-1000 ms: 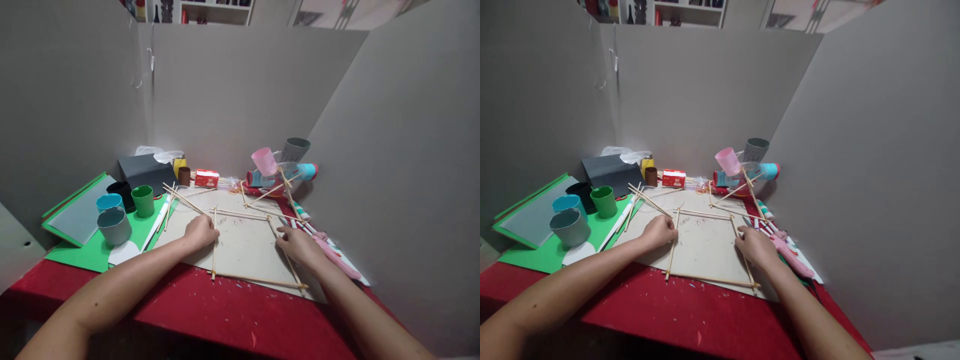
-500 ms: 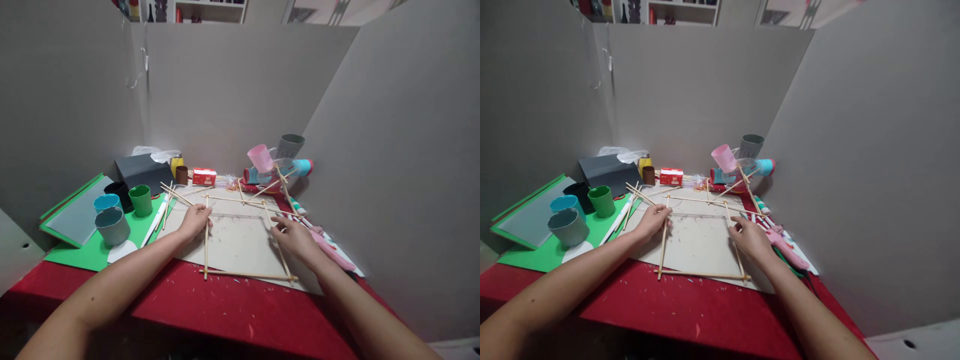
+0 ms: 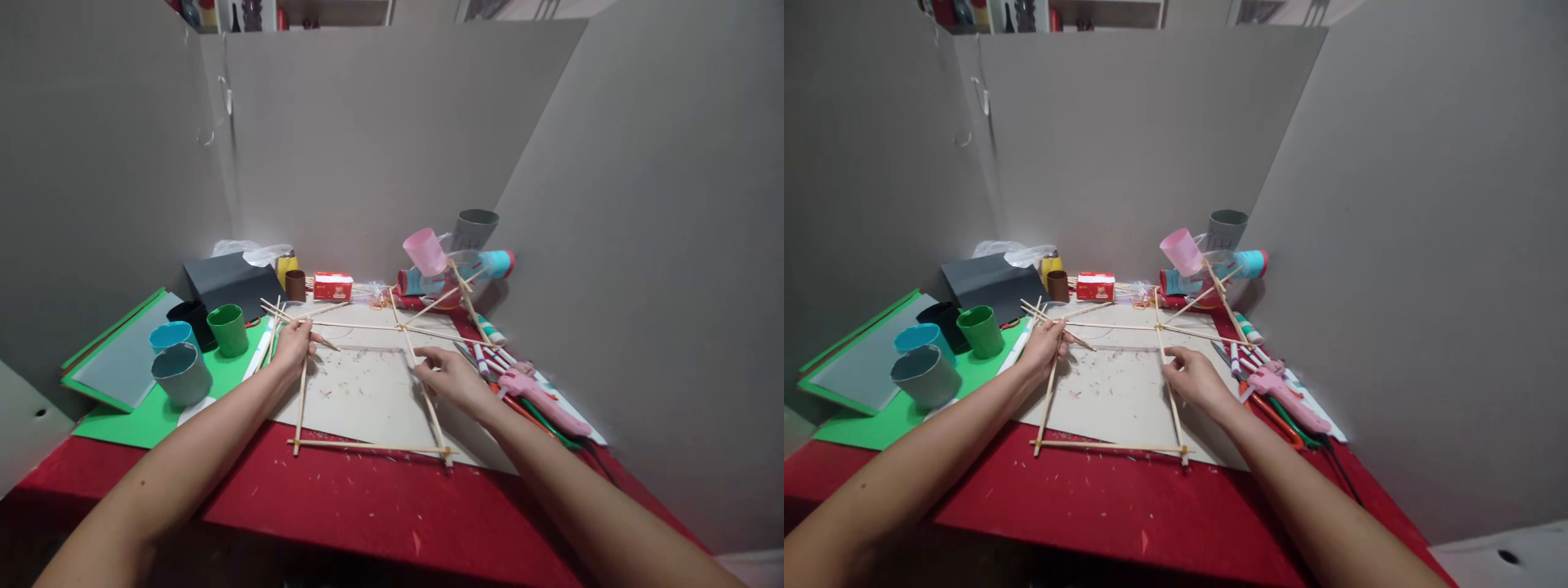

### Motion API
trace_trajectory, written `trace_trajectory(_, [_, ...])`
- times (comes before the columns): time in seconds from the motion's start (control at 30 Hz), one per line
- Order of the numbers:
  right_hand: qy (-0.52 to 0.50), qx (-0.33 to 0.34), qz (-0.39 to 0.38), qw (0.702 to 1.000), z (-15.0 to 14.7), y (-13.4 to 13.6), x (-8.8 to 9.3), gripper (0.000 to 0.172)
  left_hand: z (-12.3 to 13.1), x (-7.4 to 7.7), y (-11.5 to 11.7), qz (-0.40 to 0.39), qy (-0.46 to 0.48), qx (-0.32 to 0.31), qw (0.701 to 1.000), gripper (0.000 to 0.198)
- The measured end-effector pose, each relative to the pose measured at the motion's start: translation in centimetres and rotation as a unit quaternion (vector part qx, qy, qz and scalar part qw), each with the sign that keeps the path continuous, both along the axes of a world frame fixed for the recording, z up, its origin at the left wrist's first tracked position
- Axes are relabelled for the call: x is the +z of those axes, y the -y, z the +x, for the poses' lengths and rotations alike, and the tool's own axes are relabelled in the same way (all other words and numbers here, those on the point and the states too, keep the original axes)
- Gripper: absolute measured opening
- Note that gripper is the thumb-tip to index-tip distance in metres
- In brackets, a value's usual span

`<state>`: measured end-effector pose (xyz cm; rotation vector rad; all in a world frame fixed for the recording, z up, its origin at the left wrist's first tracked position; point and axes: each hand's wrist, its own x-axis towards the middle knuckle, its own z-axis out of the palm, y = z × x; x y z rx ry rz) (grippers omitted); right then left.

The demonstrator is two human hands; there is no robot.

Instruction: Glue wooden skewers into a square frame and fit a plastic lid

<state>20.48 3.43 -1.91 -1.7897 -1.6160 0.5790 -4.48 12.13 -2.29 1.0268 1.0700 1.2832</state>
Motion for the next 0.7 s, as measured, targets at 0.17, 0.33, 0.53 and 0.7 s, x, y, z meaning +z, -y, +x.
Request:
trace_trajectory(0.17, [-0.047,-0.006,-0.026,0.999,-0.7,-0.4,0.2,0.042,-0.4,0.4,-0.3,-0.029,0.035,0.004,0.999,0.01])
trace_trajectory(0.33, [-0.104,-0.008,-0.062,0.993,-0.9,-0.6,0.4,0.042,-0.8,0.5,-0.8,-0.067,0.065,0.002,0.996,0.012])
trace_trajectory(0.53, [-0.181,-0.015,-0.087,0.98,-0.9,-0.7,0.4,0.017,-1.1,0.8,-0.8,-0.088,0.096,-0.011,0.991,0.009])
trace_trajectory(0.7, [-0.278,-0.051,-0.076,0.956,-0.7,-1.9,0.1,0.015,-1.1,1.2,-0.5,-0.089,0.109,-0.029,0.99,0.009])
